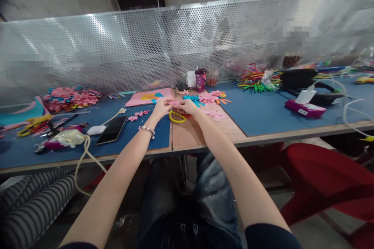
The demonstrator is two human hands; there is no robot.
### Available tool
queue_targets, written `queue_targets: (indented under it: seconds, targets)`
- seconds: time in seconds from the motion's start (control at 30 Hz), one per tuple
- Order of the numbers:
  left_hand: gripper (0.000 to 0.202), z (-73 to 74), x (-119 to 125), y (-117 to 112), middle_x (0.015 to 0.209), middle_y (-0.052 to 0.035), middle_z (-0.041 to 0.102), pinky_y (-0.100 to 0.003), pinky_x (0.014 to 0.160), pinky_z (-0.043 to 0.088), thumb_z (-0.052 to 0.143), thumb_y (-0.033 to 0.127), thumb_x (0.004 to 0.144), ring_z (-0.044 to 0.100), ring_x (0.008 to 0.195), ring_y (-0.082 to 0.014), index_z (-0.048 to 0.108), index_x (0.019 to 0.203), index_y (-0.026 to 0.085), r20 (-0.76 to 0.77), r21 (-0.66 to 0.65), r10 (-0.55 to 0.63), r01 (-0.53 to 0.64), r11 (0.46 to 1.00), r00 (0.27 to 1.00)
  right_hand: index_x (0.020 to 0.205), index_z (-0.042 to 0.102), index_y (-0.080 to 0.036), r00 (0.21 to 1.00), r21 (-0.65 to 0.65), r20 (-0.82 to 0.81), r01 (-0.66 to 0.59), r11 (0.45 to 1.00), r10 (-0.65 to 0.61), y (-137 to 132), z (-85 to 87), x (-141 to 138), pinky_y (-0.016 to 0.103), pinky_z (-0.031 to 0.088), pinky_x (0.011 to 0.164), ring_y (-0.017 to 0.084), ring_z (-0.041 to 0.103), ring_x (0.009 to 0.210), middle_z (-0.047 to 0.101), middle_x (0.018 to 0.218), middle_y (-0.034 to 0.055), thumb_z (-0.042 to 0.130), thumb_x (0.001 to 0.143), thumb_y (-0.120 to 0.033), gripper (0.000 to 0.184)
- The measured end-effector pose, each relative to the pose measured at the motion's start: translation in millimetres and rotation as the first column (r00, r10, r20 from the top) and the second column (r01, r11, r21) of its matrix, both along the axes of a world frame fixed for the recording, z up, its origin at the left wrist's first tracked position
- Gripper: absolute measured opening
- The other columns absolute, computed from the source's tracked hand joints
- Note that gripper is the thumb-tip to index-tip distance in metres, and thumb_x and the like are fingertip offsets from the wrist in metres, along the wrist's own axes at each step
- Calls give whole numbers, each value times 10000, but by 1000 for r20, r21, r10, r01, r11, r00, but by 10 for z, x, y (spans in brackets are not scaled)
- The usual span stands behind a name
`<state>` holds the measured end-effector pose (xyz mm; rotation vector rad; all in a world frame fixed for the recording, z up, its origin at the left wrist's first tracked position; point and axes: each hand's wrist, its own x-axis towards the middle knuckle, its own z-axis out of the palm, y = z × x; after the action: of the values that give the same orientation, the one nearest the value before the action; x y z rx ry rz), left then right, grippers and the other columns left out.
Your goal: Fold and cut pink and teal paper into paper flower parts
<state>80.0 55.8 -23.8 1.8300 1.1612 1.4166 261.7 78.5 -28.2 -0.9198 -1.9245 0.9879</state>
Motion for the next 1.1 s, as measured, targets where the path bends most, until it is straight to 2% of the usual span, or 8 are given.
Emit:
queue_targets:
  seconds: [0.27, 0.47, 0.57, 0.63, 0.8, 0.93, 1.03, 1.1]
  targets:
    - [270, 18, 18, -16, 910, -92, 729, -291, 749, 528, 619, 33, 723, 681, 804, -182, 681, 971, 120, 52, 22, -14, 13, 1000, 999, 834, 696, -133, 997, -19, -22, 78, 997, -79, -72, 17, -26, 183, 237, 361, 45, 375, 388, 556, 552, -27, 733, 751, -583, 458]
    - [140, 70, 21, -116, 793, -74, 716, -281, 688, 519, 657, 76, 728, 664, 714, -168, 680, 862, 111, 66, -32, -44, 46, 998, 997, 687, 634, -128, 996, -2, -54, 73, 997, -73, -74, 34, -29, 187, 311, 400, 65, 444, 431, 596, 564, 6, 746, 759, -533, 426]
    - [81, 88, 16, -153, 770, -70, 718, -300, 702, 538, 679, 105, 741, 676, 709, -172, 662, 819, 117, 149, -100, -65, 80, 992, 987, 643, 600, -139, 990, 25, -77, 122, 992, -120, -41, 25, -35, 185, 341, 413, 79, 476, 453, 598, 556, 7, 754, 751, -519, 424]
    - [76, 93, 10, -156, 766, -74, 723, -331, 725, 560, 689, 110, 744, 698, 729, -190, 649, 808, 120, 235, -137, -74, 109, 985, 969, 680, 620, -144, 985, 41, -105, 140, 989, -135, 0, 3, -41, 179, 377, 429, 86, 509, 480, 624, 596, 8, 751, 759, -507, 394]
    - [108, 86, -17, -123, 716, -71, 718, -386, 767, 582, 713, 92, 730, 713, 683, -201, 626, 784, 125, 375, -136, -53, 112, 984, 925, 806, 675, -144, 979, -19, -195, 59, 998, -62, 49, -12, -65, 163, 470, 500, 100, 613, 610, 718, 814, 61, 676, 836, -519, 376]
    - [121, 44, -22, -89, 765, -79, 733, -375, 791, 572, 717, 83, 723, 709, 697, -191, 648, 814, 120, 317, -139, -71, 120, 983, 946, 817, 641, -141, 945, -118, -314, 59, 991, -94, 25, 19, -94, 176, 494, 509, 103, 627, 585, 719, 797, 72, 580, 921, -491, 371]
    - [181, -11, -16, -50, 856, -96, 746, -347, 800, 559, 747, 117, 717, 706, 769, -192, 680, 885, 112, 247, -152, -93, 133, 979, 965, 806, 632, -139, 945, -124, -309, 69, 990, -105, 24, 23, -95, 181, 476, 474, 110, 627, 540, 709, 732, 51, 602, 918, -402, 288]
    - [184, -39, -14, -24, 913, -107, 747, -324, 783, 554, 731, 203, 773, 700, 814, -193, 692, 929, 113, 229, -164, -110, 150, 975, 967, 808, 638, -140, 954, -109, -288, 52, 993, -82, 29, 16, -88, 184, 465, 459, 112, 624, 517, 711, 722, 38, 622, 898, -359, 237]
